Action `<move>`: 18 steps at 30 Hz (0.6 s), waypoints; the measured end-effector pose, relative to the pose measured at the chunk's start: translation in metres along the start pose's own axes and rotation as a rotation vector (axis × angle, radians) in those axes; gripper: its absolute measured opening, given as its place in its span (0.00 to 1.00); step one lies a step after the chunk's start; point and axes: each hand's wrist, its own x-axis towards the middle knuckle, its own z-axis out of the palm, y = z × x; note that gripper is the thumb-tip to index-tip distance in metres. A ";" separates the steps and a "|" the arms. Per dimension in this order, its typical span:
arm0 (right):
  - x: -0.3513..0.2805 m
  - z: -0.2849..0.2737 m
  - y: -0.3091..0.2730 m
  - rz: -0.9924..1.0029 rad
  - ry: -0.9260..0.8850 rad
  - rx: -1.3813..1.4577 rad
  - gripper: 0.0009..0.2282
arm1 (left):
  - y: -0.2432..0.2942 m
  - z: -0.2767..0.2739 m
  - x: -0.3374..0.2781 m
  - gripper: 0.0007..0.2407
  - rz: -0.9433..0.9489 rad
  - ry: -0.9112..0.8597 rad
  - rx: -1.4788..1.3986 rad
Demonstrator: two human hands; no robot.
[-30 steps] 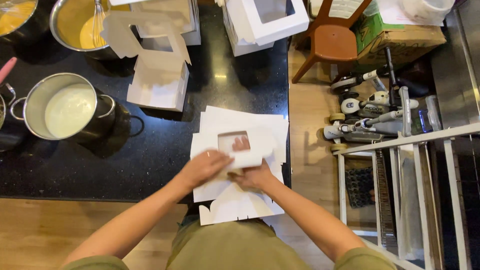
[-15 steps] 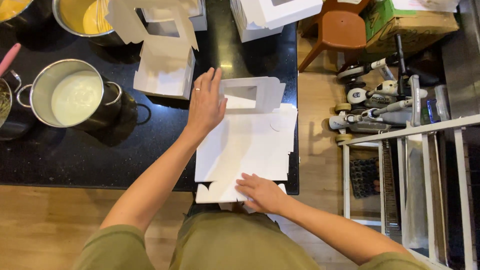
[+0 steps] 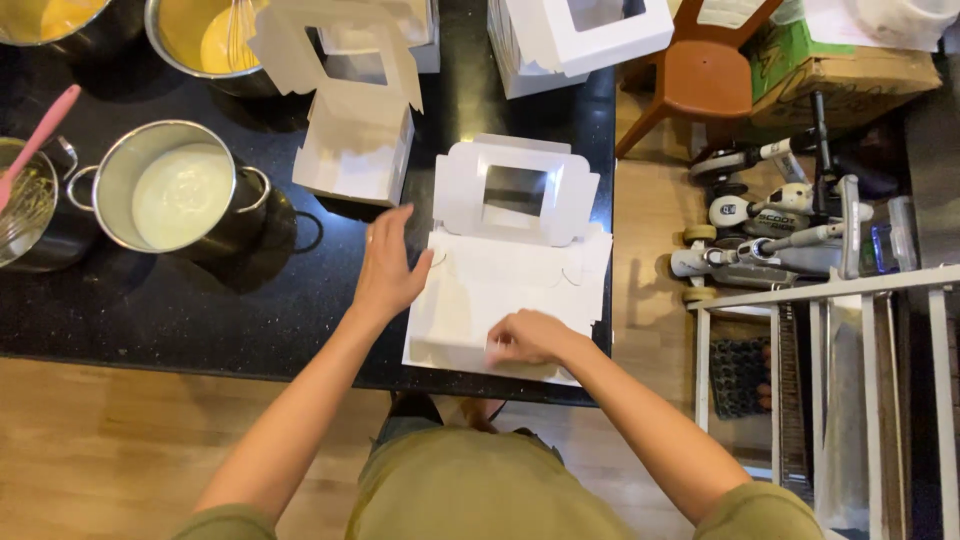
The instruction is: The person folds flat white cardboard bakery boxes with clear windows into open boxes on a black countertop, pressing creases and tucking tabs, and stacks the finished boxes beside the bowls of batter.
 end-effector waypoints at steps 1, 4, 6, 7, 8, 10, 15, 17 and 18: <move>-0.002 -0.001 0.007 0.002 0.003 -0.003 0.17 | -0.003 0.004 -0.005 0.30 0.003 0.003 -0.002; 0.008 0.000 0.043 -0.050 0.106 0.168 0.13 | -0.019 0.020 -0.012 0.29 -0.271 -0.130 -0.151; 0.030 0.004 0.086 0.208 0.859 0.421 0.13 | -0.033 0.039 -0.008 0.28 -0.309 -0.100 -0.225; 0.046 -0.004 0.105 0.207 0.861 0.417 0.13 | -0.040 0.054 0.004 0.28 -0.308 -0.097 -0.227; 0.062 -0.011 0.123 0.232 1.125 0.279 0.17 | -0.047 0.070 0.014 0.28 -0.329 -0.060 -0.246; 0.087 -0.024 0.146 0.248 1.382 0.128 0.21 | -0.052 0.095 0.033 0.28 -0.352 -0.021 -0.265; 0.105 -0.061 0.121 0.597 1.280 0.498 0.23 | -0.025 0.111 0.078 0.24 -0.638 0.126 -0.246; 0.106 -0.059 0.114 0.576 1.315 0.600 0.22 | -0.016 0.114 0.079 0.22 -0.729 0.148 -0.312; 0.106 -0.056 0.111 0.555 1.349 0.706 0.20 | -0.011 0.116 0.079 0.21 -0.819 0.167 -0.377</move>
